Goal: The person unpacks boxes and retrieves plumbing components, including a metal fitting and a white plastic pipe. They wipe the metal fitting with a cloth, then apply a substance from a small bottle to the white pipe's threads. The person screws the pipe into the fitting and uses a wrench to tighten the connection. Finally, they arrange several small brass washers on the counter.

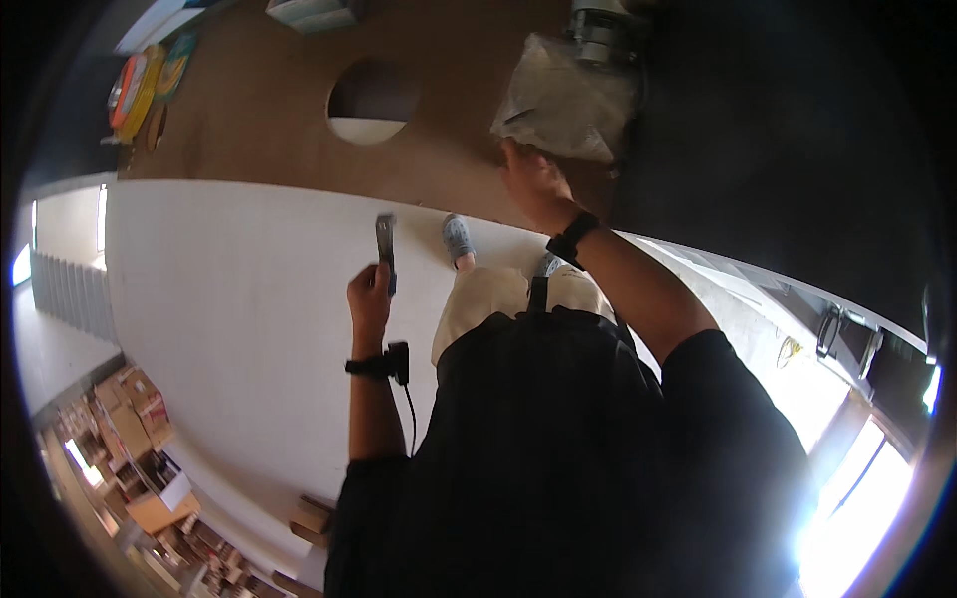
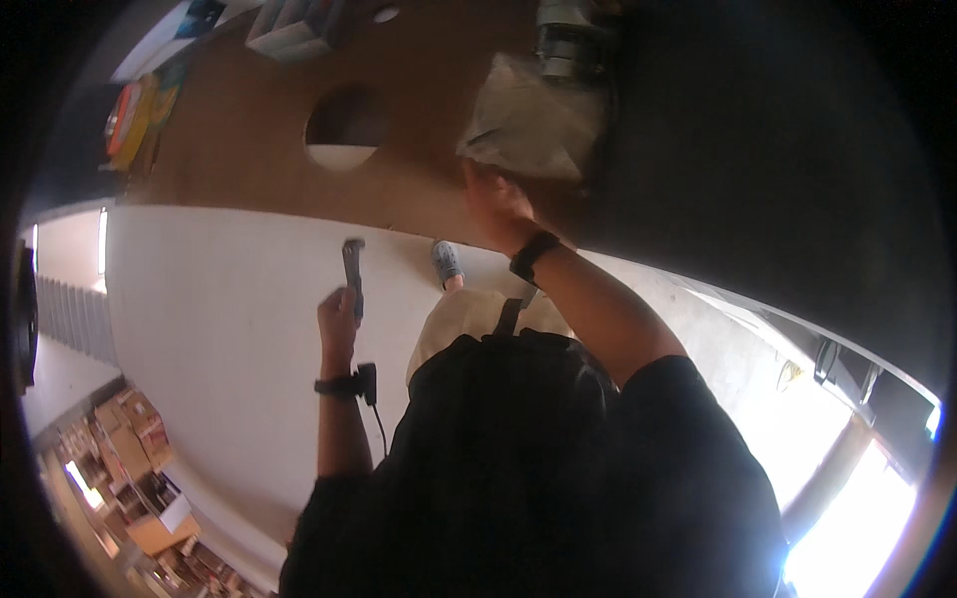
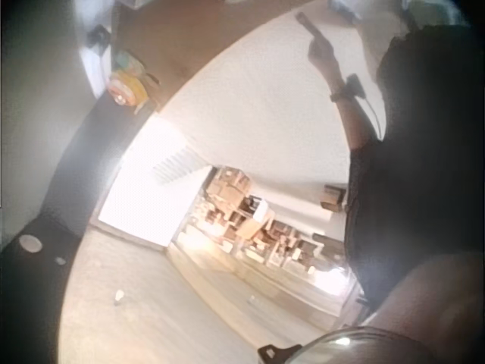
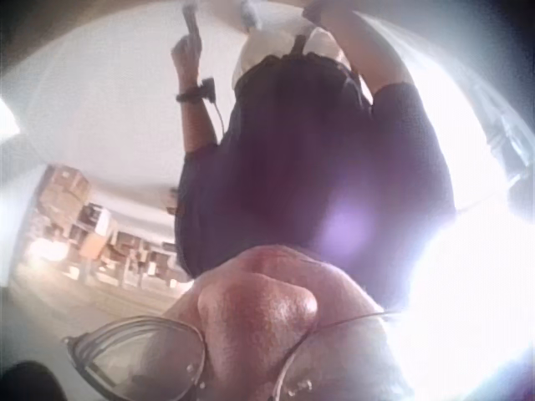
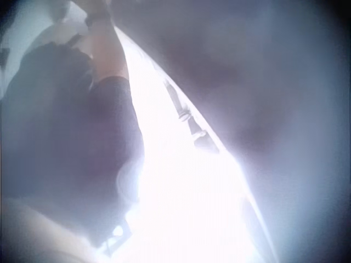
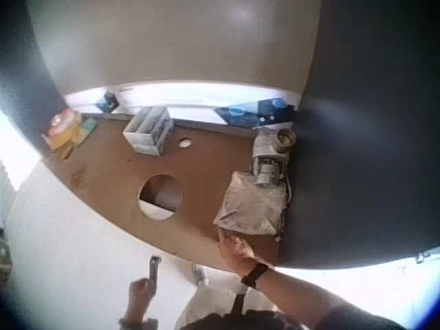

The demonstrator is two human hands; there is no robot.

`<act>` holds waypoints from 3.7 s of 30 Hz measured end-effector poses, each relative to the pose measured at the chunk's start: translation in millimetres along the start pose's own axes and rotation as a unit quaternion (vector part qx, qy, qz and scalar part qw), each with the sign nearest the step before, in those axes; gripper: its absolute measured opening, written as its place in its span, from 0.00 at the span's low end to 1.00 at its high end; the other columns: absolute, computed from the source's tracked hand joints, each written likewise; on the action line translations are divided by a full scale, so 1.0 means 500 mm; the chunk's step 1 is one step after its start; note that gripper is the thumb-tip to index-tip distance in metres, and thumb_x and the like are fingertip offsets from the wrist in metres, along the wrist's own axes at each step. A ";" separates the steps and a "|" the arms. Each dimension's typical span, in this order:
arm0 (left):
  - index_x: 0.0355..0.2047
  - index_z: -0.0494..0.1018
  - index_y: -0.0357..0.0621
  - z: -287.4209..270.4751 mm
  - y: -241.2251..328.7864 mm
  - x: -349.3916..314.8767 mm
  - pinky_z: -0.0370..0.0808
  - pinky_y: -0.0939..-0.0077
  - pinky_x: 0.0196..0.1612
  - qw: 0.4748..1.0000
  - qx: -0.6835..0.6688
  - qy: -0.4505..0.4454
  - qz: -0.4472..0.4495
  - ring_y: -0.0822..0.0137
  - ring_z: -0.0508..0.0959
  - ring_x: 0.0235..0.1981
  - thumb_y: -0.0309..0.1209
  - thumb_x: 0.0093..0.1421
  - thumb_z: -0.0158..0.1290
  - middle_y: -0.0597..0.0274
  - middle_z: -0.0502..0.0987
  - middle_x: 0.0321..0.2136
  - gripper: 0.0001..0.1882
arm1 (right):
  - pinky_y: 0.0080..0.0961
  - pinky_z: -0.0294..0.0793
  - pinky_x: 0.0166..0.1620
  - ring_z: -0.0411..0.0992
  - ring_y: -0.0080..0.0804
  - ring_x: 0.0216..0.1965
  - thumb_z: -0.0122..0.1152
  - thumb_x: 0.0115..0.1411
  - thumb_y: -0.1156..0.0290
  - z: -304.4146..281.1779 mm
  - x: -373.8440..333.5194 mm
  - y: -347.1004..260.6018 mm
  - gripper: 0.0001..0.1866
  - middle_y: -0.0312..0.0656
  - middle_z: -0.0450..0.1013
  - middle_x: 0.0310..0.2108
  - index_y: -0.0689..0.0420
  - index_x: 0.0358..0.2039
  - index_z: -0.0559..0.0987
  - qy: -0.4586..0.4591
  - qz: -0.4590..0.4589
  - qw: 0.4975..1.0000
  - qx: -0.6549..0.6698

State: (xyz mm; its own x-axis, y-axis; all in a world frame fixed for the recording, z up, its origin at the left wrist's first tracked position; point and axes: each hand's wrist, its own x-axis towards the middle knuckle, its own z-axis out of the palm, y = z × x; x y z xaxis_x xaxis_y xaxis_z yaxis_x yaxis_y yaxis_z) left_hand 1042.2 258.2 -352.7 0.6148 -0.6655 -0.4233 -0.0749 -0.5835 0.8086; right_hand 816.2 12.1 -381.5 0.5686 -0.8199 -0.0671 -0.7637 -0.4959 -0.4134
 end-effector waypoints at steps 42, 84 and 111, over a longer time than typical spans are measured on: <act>0.21 0.80 0.33 -0.525 -0.639 -0.140 0.69 0.58 0.24 0.881 -0.028 0.327 -0.342 0.57 0.76 0.16 0.49 0.57 0.59 0.46 0.74 0.13 0.26 | 0.25 0.72 0.26 0.71 0.26 0.22 0.53 0.68 0.62 0.302 0.456 -1.182 0.10 0.36 0.71 0.27 0.56 0.37 0.73 -0.445 0.053 0.725 0.523; 0.22 0.79 0.32 -2.199 -0.745 1.054 0.66 0.65 0.23 0.924 0.027 0.297 -0.239 0.66 0.71 0.15 0.43 0.59 0.58 0.54 0.72 0.12 0.22 | 0.30 0.78 0.38 0.79 0.35 0.34 0.82 0.45 0.67 0.728 1.584 -2.338 0.41 0.49 0.80 0.39 0.60 0.58 0.71 0.024 -0.129 0.949 0.286; 0.29 0.77 0.38 -2.641 -0.203 1.699 0.73 0.64 0.29 0.950 0.196 0.059 0.235 0.53 0.76 0.24 0.29 0.56 0.62 0.53 0.75 0.25 0.07 | 0.42 0.77 0.50 0.74 0.53 0.49 0.68 0.55 0.71 0.953 1.765 -2.532 0.24 0.55 0.77 0.45 0.63 0.51 0.75 0.204 -0.057 0.976 -0.047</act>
State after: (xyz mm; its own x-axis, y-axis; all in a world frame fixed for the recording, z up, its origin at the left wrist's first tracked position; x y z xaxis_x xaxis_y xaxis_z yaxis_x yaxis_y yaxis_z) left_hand 2608.8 366.9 -254.9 0.5221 -0.8527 0.0146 -0.6358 -0.3777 0.6731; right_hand 2430.3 52.8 -350.2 0.4967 -0.7940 0.3505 -0.7379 -0.5989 -0.3110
